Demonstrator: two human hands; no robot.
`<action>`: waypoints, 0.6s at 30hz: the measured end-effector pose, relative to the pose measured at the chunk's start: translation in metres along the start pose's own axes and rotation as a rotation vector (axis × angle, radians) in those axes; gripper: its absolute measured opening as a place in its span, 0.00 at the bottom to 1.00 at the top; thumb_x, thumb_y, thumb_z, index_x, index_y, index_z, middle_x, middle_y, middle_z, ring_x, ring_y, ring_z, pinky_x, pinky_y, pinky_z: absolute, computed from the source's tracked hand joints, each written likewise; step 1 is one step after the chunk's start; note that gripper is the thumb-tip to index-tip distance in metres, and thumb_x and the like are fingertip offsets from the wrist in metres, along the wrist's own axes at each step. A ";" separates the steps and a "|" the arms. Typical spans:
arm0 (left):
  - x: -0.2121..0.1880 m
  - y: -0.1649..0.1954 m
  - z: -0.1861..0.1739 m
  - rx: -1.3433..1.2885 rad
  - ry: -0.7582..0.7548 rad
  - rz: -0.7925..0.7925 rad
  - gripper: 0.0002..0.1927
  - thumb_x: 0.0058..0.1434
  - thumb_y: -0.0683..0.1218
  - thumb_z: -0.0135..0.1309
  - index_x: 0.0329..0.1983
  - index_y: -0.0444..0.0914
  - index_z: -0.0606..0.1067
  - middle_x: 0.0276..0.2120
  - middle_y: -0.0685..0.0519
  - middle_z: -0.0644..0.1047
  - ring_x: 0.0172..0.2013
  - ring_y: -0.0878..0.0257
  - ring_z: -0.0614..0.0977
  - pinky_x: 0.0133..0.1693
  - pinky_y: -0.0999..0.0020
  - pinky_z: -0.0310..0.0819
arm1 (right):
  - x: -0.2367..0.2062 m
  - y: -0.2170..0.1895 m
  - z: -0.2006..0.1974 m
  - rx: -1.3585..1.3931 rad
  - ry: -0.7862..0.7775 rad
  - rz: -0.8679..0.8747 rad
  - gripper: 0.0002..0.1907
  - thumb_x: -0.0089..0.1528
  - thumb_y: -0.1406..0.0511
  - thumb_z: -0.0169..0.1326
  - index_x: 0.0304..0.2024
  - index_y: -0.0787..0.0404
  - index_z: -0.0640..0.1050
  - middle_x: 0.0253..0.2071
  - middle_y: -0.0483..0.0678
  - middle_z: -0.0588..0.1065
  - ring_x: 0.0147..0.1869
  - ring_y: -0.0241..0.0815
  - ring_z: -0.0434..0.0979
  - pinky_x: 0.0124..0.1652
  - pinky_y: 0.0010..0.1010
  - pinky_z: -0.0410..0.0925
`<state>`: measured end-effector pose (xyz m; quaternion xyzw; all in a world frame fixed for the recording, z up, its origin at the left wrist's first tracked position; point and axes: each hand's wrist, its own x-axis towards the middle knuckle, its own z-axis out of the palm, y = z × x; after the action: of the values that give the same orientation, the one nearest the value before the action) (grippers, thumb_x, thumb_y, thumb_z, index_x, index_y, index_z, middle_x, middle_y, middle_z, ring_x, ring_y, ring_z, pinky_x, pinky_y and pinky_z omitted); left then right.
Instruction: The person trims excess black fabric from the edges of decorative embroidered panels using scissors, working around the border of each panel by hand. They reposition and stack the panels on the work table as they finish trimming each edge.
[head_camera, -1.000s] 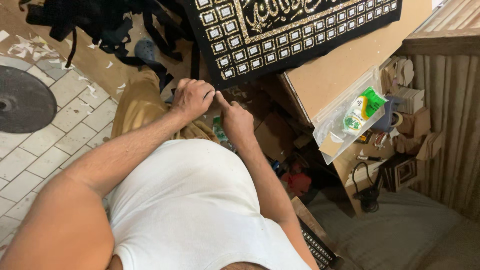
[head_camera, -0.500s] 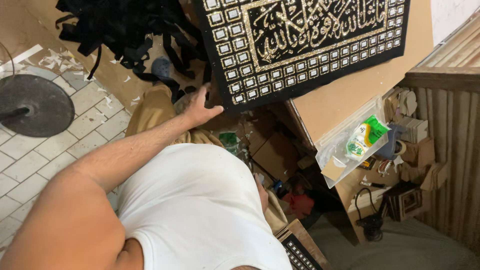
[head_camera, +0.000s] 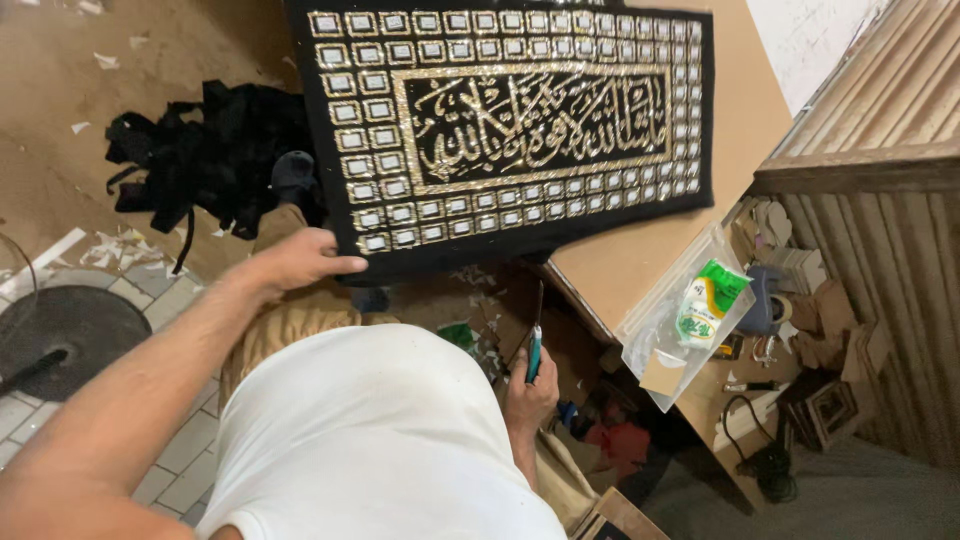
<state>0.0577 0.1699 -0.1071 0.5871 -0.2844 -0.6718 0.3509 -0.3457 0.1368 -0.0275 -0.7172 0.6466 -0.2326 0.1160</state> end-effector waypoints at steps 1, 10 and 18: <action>-0.008 0.009 -0.036 -0.103 -0.003 0.044 0.20 0.57 0.48 0.64 0.51 0.33 0.81 0.45 0.54 0.84 0.45 0.68 0.81 0.48 0.71 0.74 | 0.010 -0.016 0.006 -0.006 0.006 0.011 0.12 0.64 0.67 0.59 0.50 0.64 0.79 0.39 0.58 0.78 0.41 0.57 0.79 0.40 0.44 0.70; -0.002 0.118 -0.277 -0.423 0.561 0.236 0.13 0.65 0.45 0.62 0.52 0.37 0.78 0.44 0.57 0.82 0.41 0.71 0.80 0.46 0.75 0.76 | 0.134 -0.174 0.104 0.074 0.074 -0.238 0.14 0.68 0.66 0.56 0.53 0.67 0.76 0.58 0.60 0.75 0.62 0.61 0.75 0.58 0.46 0.68; 0.079 0.188 -0.360 -0.143 0.531 0.333 0.14 0.66 0.48 0.62 0.50 0.35 0.79 0.40 0.57 0.81 0.39 0.70 0.78 0.43 0.72 0.74 | 0.187 -0.239 0.170 0.014 0.052 -0.180 0.19 0.69 0.63 0.53 0.58 0.69 0.74 0.59 0.63 0.75 0.57 0.61 0.77 0.54 0.46 0.70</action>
<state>0.4346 0.0060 -0.0580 0.6611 -0.2271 -0.4466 0.5585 -0.0444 -0.0366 -0.0290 -0.7653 0.5807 -0.2651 0.0830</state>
